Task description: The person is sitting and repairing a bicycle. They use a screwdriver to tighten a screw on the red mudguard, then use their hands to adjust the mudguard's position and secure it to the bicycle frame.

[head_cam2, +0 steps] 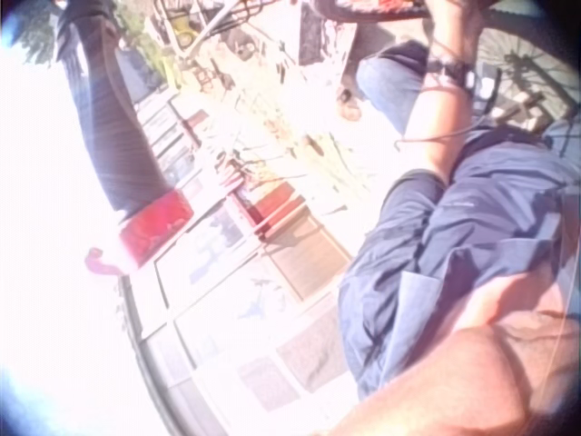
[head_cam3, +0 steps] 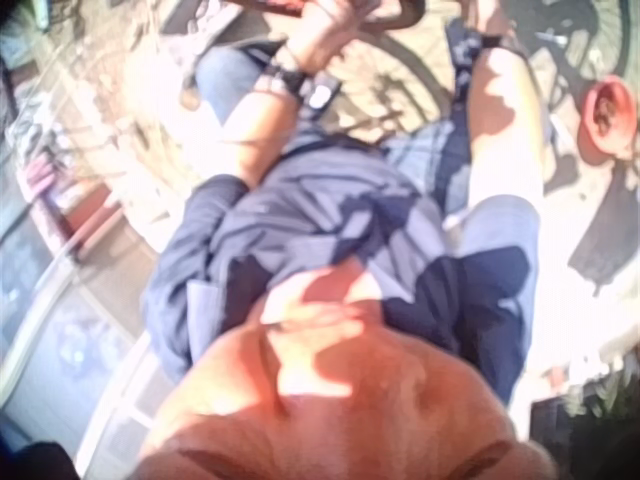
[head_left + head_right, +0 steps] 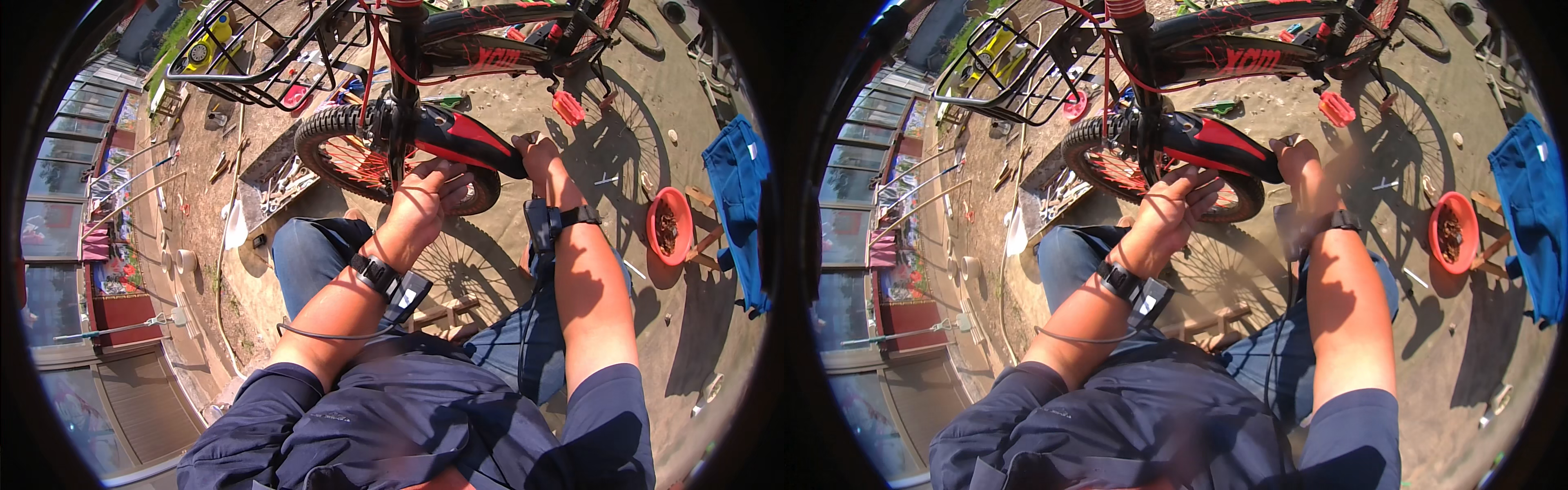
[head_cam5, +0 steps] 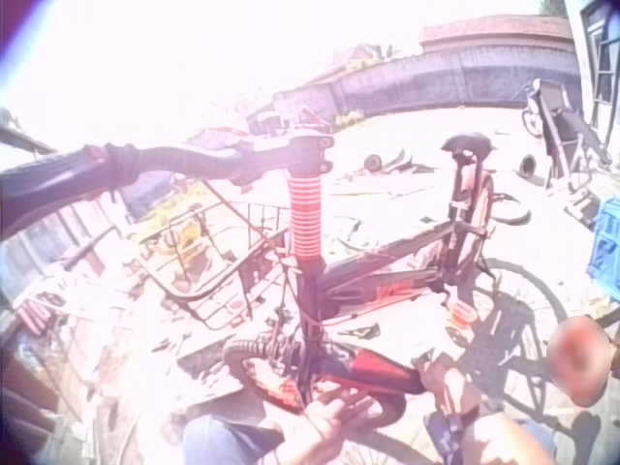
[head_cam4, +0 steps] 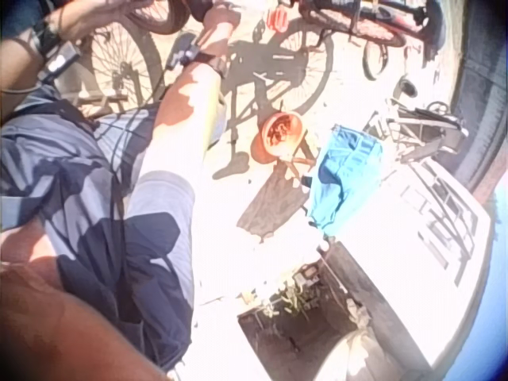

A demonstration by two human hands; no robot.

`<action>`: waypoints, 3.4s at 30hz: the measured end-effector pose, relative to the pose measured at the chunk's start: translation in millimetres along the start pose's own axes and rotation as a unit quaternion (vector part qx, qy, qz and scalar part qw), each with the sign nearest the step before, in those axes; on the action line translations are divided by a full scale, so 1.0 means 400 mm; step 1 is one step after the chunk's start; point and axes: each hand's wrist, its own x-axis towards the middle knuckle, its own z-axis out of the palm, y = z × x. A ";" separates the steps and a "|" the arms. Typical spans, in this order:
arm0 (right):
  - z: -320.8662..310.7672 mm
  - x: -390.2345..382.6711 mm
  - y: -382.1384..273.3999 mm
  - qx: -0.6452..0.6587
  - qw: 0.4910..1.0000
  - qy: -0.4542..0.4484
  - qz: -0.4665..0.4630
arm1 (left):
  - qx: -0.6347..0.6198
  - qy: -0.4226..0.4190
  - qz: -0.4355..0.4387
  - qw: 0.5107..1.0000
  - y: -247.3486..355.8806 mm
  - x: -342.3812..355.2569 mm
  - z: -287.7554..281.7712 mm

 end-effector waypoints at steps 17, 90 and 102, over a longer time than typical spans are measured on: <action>0.060 0.043 0.093 -0.065 0.998 -0.024 -0.003 | 0.000 0.008 -0.011 1.000 -0.006 -0.005 -0.035; 0.148 -0.086 -0.349 -0.191 0.944 -0.103 -0.248 | -0.045 -0.089 0.040 0.994 -0.012 0.057 -0.022; 0.164 -0.095 -0.327 -0.161 0.941 -0.102 -0.281 | -0.032 -0.085 0.024 0.996 -0.015 0.065 -0.036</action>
